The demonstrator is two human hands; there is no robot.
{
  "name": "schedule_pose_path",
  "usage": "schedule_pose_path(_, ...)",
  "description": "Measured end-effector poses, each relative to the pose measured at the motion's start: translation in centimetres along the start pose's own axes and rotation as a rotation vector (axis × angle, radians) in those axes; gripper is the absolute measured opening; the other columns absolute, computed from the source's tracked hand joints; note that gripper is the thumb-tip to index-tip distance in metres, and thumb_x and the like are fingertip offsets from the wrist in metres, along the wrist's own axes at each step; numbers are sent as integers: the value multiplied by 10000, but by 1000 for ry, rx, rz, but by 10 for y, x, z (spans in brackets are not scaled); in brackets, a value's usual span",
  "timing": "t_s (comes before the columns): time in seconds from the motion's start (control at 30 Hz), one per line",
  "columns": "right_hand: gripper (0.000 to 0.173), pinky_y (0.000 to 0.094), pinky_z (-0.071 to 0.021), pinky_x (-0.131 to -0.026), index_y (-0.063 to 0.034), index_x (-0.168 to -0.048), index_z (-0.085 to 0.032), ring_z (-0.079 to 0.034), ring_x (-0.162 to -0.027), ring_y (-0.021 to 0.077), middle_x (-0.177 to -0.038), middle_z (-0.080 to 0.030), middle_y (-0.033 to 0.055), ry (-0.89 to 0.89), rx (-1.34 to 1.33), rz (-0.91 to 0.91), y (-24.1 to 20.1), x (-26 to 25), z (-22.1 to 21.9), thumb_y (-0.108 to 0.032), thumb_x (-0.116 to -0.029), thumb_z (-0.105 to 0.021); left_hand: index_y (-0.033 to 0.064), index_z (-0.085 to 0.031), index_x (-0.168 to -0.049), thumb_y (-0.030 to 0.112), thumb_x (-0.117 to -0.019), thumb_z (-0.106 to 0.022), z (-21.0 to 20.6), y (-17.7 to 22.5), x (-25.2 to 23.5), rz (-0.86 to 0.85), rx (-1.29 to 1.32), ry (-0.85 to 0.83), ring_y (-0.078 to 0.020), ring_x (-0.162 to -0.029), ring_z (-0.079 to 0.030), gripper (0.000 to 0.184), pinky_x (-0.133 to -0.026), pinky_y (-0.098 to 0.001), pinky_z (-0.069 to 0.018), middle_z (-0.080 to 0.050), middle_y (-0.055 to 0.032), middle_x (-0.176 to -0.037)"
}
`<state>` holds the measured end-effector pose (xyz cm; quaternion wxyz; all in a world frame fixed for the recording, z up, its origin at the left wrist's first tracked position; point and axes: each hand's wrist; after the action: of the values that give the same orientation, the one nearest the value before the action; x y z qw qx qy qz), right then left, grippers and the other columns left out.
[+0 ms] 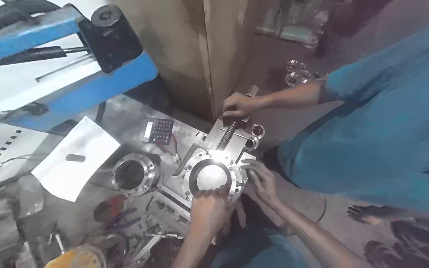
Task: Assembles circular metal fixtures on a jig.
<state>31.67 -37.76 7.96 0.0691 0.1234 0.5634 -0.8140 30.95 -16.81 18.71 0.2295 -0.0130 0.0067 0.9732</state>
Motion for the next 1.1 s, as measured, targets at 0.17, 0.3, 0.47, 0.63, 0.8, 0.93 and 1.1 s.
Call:
schedule_pose_path(0.17,670,428,-460,-1151,-7,-1300,-640,-576,-1347,306,-1332,-677,162,-339,193,385,10,-7,37,-591,-1044,-434,129,-729,-782,608,-740,-728,-2,1,1,-3,10,37,-217,-541,-670,481,-518,-412,-527,-645,-37,-581)
schedule_pose_path(0.3,344,394,-515,-1021,-31,-1016,-700,-675,-1077,238,-1041,-726,123,-263,140,378,7,-11,16,-275,-1049,-459,118,-731,-803,608,-768,-707,-1,0,3,-13,36,38,-225,-531,-662,492,-510,-419,-520,-638,-45,-574)
schedule_pose_path(0.47,369,386,-540,-1035,-9,-1026,-714,-704,-1088,213,-1052,-748,124,-120,194,247,-7,6,3,-291,-1078,-482,132,-703,-781,564,-756,-734,1,-2,2,-22,32,11,-216,-529,-653,434,-503,-403,-505,-630,-35,-577)
schedule_pose_path(0.63,464,307,-589,-766,-28,-1104,-653,-687,-889,140,-1046,-704,121,-36,219,127,-16,22,-6,-445,-1073,-453,127,-725,-888,591,-822,-699,13,4,0,51,96,-169,-269,-628,-701,469,-580,-462,-529,-685,-69,-659)
schedule_pose_path(0.8,696,364,-561,-999,20,-1001,-687,-708,-1076,216,-1029,-730,171,-88,222,293,-7,10,1,-546,-1089,-293,98,-704,-1037,575,-912,-620,26,2,-6,89,175,-383,-315,-809,-725,500,-754,-513,-540,-731,-117,-828)
schedule_pose_path(0.93,641,319,-594,-781,-5,-886,-660,-701,-841,177,-856,-700,130,28,289,294,-4,12,-14,-473,-1095,-275,101,-693,-1101,552,-924,-629,28,4,-8,95,191,-437,-320,-860,-728,488,-799,-512,-537,-742,-122,-887)
schedule_pose_path(1.1,550,273,-498,-496,-37,-953,-682,-524,-503,49,-604,-542,-49,147,108,-305,-60,30,-39,-405,-1098,-300,108,-714,-1065,534,-931,-628,22,7,-9,124,210,-345,-297,-809,-731,455,-762,-492,-548,-743,-104,-841)
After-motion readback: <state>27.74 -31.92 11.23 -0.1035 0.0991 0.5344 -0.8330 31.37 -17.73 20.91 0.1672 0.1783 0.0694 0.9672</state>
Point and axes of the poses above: each hand's wrist, its own x-axis away from the middle knuckle, its own z-axis out of the back of the hand, y = z × x
